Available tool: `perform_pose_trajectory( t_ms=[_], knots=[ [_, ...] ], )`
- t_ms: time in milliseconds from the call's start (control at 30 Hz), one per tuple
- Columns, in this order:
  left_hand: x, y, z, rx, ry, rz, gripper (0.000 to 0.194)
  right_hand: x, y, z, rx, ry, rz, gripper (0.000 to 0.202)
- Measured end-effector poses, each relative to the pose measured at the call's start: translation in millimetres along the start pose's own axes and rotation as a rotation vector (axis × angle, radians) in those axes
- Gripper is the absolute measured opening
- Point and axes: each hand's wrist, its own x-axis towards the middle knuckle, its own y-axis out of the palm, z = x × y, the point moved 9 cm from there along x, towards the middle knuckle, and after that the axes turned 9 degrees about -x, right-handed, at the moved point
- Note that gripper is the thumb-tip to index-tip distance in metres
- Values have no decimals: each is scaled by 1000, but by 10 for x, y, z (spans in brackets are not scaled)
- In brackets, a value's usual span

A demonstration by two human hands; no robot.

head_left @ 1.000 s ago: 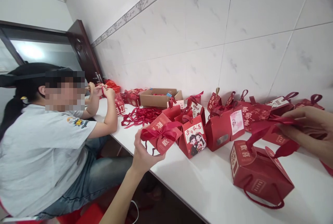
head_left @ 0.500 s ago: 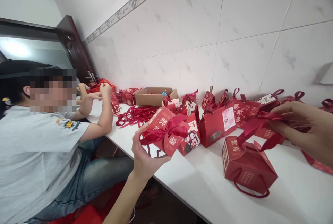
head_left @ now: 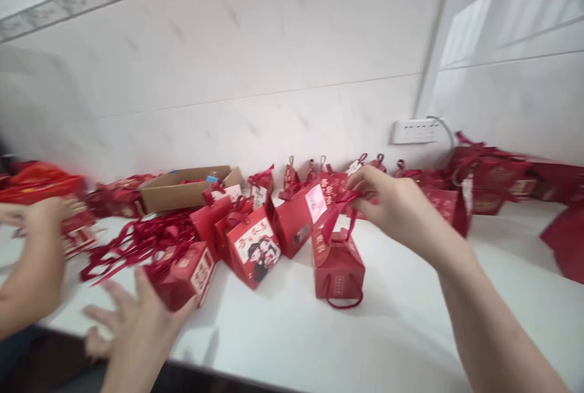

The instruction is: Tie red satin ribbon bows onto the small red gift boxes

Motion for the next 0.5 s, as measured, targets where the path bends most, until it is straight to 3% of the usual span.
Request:
perform_pose_trajectory(
  t_ms=[67, 133, 200, 267, 367, 500],
  knots=[
    [-111, 40, -521, -172, 246, -5, 86, 13, 46, 11, 28, 7, 24, 14],
    [-278, 302, -1189, -295, 434, 258, 65, 23, 87, 45, 23, 7, 37, 12],
    [-439, 633, -1781, -282, 481, 574, 51, 29, 117, 90, 2, 0, 43, 11],
    [-462, 808, -2205, -218, 468, 670, 51, 29, 145, 121, -22, -6, 53, 12],
    [-483, 1047, -2512, -136, 440, 825, 48, 31, 161, 114, -69, -11, 47, 14],
    [-541, 1187, -2646, -186, 543, 910, 28, 55, 126, 69, -117, -25, -38, 18]
  ],
)
